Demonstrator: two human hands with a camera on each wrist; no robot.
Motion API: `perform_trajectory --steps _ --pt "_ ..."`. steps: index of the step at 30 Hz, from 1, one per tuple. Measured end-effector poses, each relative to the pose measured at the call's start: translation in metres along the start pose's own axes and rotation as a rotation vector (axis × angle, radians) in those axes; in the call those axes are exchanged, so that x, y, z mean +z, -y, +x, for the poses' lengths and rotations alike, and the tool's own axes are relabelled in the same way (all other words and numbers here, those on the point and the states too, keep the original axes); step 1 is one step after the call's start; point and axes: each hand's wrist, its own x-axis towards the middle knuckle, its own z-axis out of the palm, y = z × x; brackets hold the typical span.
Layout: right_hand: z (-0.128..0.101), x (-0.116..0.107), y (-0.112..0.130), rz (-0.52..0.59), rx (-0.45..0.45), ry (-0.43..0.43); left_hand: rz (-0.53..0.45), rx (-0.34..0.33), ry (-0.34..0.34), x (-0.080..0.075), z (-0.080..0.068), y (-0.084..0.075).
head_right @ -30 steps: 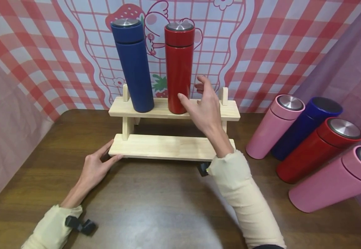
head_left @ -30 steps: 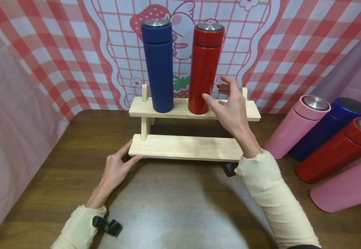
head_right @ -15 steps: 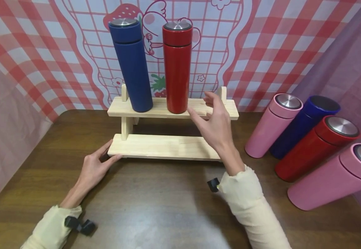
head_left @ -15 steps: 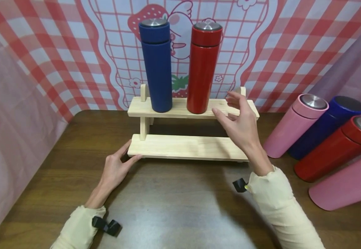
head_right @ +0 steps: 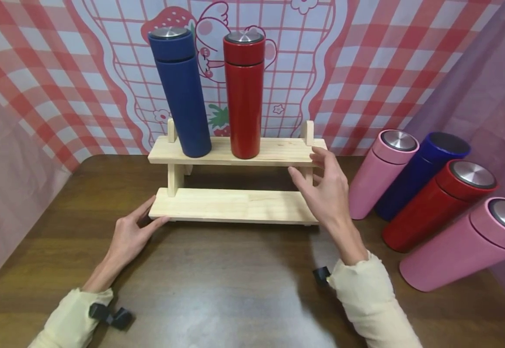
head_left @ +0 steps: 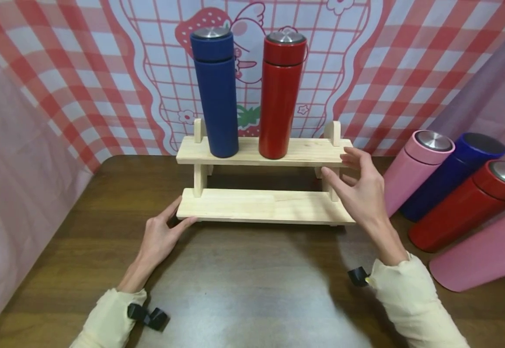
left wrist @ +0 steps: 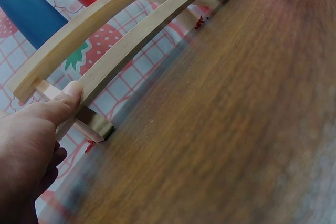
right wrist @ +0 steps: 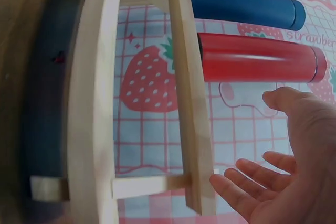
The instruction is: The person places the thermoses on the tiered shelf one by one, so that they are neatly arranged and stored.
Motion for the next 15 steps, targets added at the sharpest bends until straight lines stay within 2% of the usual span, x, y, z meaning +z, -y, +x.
perform_trajectory --steps 8,15 --pt "-0.014 -0.018 -0.014 -0.086 0.023 -0.008 0.003 -0.001 -0.002 0.001 0.000 -0.001" --pt "-0.026 -0.033 -0.031 -0.119 0.049 -0.040 0.004 -0.006 0.000 0.000 0.000 -0.001"
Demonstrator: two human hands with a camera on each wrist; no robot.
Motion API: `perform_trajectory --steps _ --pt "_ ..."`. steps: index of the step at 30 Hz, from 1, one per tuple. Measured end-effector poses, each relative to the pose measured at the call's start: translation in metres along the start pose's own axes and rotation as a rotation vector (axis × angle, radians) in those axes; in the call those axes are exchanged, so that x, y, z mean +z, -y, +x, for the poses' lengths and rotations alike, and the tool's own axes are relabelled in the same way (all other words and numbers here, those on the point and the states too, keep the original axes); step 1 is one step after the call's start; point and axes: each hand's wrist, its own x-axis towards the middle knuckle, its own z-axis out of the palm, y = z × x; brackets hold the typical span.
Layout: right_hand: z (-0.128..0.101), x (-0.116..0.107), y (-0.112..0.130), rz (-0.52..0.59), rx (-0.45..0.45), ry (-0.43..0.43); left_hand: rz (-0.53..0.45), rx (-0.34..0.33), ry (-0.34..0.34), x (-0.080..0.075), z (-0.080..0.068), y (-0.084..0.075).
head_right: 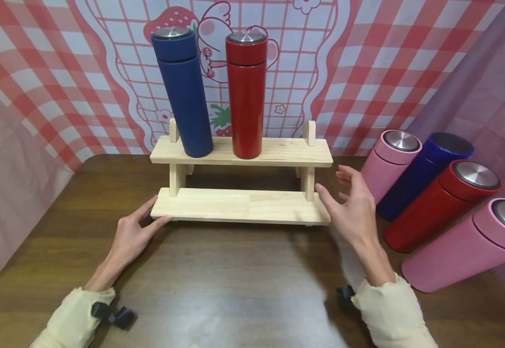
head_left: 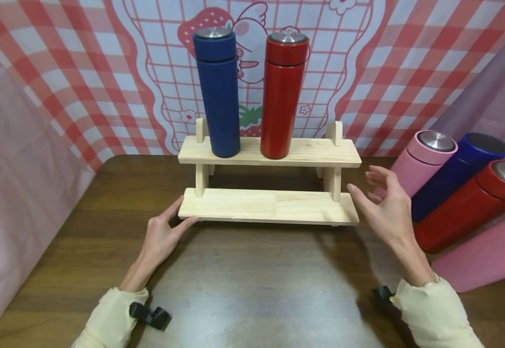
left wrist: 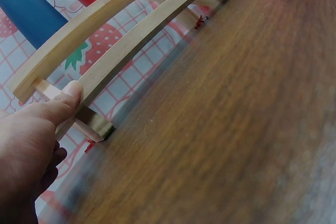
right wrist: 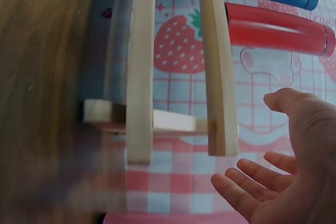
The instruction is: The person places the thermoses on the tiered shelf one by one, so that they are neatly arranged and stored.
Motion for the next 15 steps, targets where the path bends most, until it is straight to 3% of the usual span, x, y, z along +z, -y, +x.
perform_trajectory --steps 7,15 --pt "-0.007 -0.008 -0.010 0.003 0.075 -0.025 0.002 0.001 -0.002 0.000 0.000 0.002" --pt "-0.015 -0.016 -0.018 0.002 0.095 -0.057 -0.002 0.002 -0.005 0.000 0.001 0.002"
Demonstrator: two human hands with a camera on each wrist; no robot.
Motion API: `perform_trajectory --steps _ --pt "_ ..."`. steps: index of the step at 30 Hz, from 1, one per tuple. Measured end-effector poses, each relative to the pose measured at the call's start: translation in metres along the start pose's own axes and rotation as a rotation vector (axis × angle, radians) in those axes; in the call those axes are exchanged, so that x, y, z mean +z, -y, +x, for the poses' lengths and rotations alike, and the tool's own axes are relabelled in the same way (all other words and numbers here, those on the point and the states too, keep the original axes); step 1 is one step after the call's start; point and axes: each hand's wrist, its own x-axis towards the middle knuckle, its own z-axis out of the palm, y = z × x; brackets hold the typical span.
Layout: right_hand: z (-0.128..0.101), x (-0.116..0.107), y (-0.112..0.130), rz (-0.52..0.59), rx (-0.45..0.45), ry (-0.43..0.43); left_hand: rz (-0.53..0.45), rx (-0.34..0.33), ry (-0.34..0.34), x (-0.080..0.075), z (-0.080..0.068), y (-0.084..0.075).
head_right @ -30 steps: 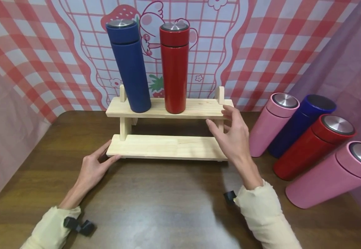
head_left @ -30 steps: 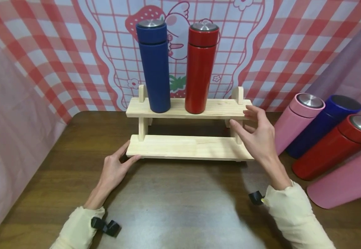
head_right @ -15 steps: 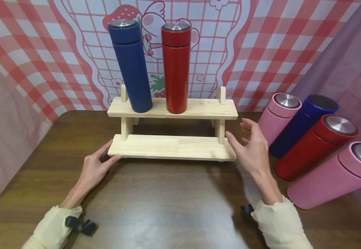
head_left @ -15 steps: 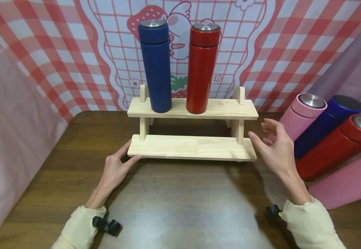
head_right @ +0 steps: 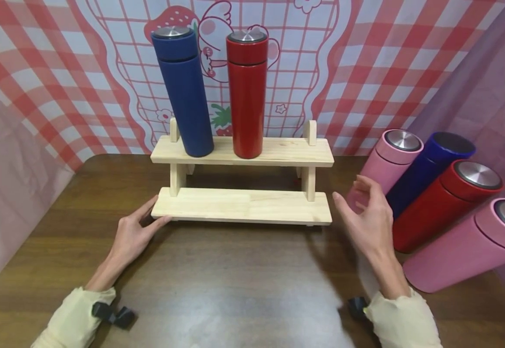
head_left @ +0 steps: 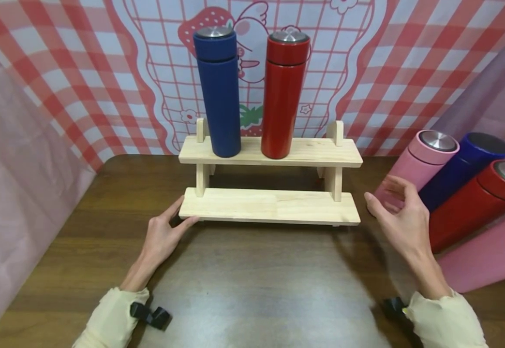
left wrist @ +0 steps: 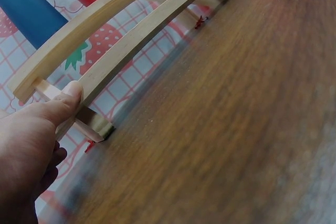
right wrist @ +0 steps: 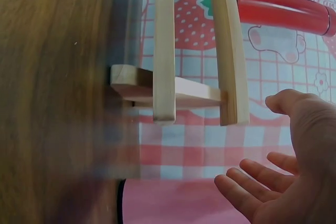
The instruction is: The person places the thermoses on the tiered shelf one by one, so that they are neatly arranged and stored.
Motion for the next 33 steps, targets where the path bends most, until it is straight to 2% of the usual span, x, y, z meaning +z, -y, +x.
perform_trajectory --steps 7,19,23,33 --pt "-0.002 -0.008 -0.006 -0.028 -0.030 -0.041 0.002 0.002 -0.002 0.000 0.000 0.000" --pt "-0.004 -0.017 -0.012 -0.040 -0.028 -0.086 0.007 0.000 0.002 0.000 0.000 -0.001" --pt "-0.004 -0.018 -0.014 -0.074 -0.027 -0.117 0.006 0.002 0.007 0.000 0.000 -0.001" --pt "0.000 -0.020 -0.018 -0.078 0.081 -0.195 0.006 -0.002 0.013 -0.001 0.000 0.000"
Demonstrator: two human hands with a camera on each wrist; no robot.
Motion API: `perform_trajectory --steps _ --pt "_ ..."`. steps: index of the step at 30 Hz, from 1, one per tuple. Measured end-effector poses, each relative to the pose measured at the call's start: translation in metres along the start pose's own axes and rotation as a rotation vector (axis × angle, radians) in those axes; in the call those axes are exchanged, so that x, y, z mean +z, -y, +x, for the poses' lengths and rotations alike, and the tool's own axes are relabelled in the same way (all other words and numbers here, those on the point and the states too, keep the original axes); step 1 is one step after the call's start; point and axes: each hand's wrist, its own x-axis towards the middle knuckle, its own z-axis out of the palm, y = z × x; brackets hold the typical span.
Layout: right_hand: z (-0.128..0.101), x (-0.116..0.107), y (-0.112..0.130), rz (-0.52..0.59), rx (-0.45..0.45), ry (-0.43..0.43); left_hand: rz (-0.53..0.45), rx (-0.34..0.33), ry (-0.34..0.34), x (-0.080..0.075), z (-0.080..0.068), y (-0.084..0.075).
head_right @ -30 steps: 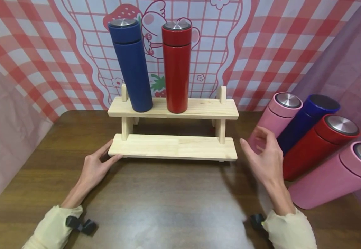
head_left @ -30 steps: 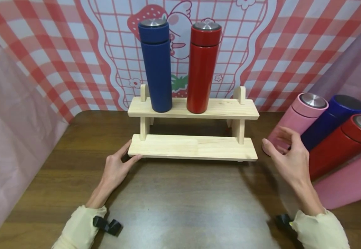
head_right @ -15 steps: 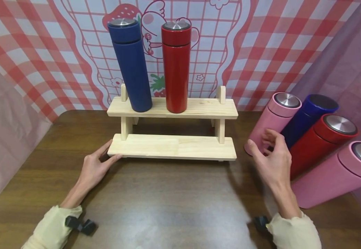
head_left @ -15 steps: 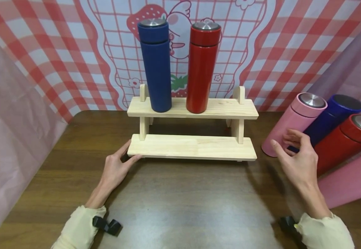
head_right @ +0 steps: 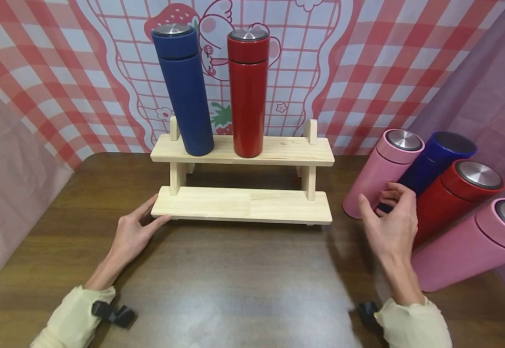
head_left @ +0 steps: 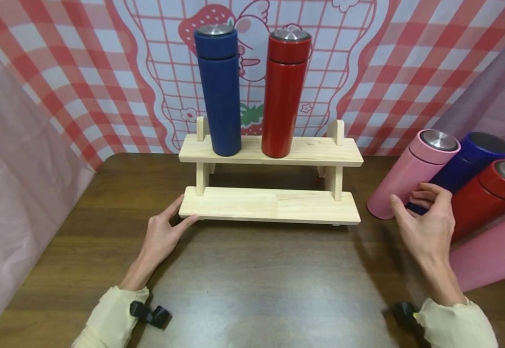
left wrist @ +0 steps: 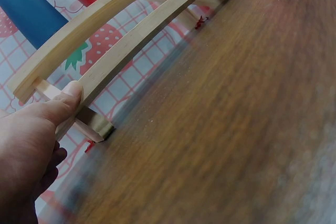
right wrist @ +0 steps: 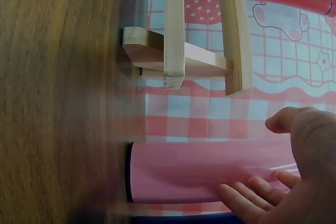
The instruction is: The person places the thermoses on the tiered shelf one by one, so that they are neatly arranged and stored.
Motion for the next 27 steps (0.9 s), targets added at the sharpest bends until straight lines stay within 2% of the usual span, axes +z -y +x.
perform_trajectory --steps 6,15,27 --pt "0.005 0.000 -0.006 -0.020 0.027 -0.032 0.001 0.005 -0.003 0.000 0.000 0.000" --pt "0.010 0.003 -0.009 -0.062 0.092 0.019 -0.002 -0.015 0.005 0.001 0.001 0.000" --pt "0.020 0.008 -0.013 -0.065 0.145 0.023 -0.002 -0.009 -0.003 0.001 0.000 -0.001"
